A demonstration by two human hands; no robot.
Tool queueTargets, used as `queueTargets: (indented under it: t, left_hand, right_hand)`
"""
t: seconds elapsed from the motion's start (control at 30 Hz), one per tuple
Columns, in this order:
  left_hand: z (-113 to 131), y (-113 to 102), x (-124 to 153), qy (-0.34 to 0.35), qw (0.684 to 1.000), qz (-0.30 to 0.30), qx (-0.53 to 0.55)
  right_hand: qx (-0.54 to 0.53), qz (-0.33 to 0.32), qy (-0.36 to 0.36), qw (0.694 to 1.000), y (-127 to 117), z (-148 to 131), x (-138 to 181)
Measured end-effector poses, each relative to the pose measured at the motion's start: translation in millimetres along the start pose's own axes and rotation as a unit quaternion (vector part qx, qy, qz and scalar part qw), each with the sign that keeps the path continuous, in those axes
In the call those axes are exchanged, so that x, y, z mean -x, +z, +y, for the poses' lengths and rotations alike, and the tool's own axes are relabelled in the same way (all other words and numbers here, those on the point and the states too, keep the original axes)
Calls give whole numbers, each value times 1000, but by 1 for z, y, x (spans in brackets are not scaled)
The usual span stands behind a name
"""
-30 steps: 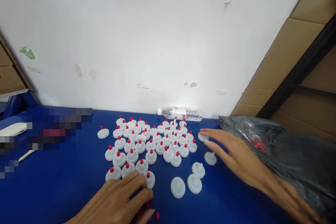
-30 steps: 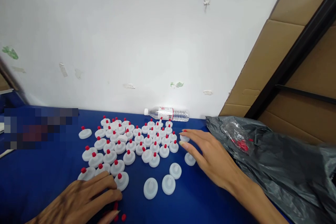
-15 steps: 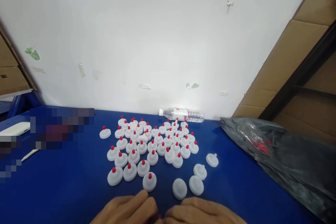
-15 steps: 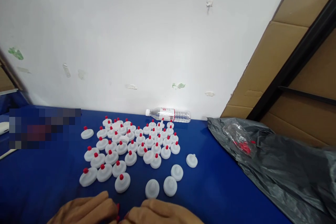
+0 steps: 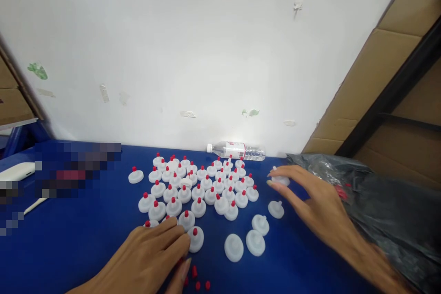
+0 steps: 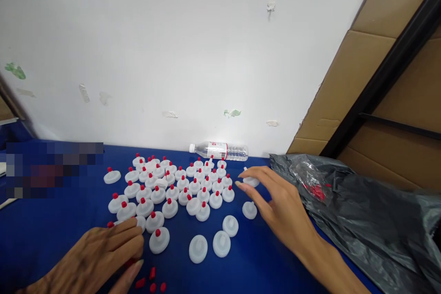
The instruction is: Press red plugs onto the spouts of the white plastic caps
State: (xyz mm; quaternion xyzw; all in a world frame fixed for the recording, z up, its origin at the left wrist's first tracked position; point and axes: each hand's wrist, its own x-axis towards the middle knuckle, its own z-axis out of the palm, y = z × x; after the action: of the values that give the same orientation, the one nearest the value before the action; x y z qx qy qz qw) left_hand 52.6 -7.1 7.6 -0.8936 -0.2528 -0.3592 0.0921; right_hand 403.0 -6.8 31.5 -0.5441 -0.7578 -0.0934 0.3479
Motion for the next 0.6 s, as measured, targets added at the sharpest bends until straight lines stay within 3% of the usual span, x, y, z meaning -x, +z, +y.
queueTargets:
  t: [0.2,0.37,0.53,0.6]
  left_hand:
    - [1,15,13,12,999,20,-23]
    - [-2,22,20,16,999,6,-35]
    - [-3,23,23,2,998,-35,-44]
    - [-3,21,21,-2,998,-30,-47]
  right_hand:
    - [-15,-157,22,987,12,14,0]
    - [-18,-144,28,989,7,-1,1]
    - [-5,-204,-76,976,9,-4,1]
    - [-3,-184,-97,978,9,-4,2]
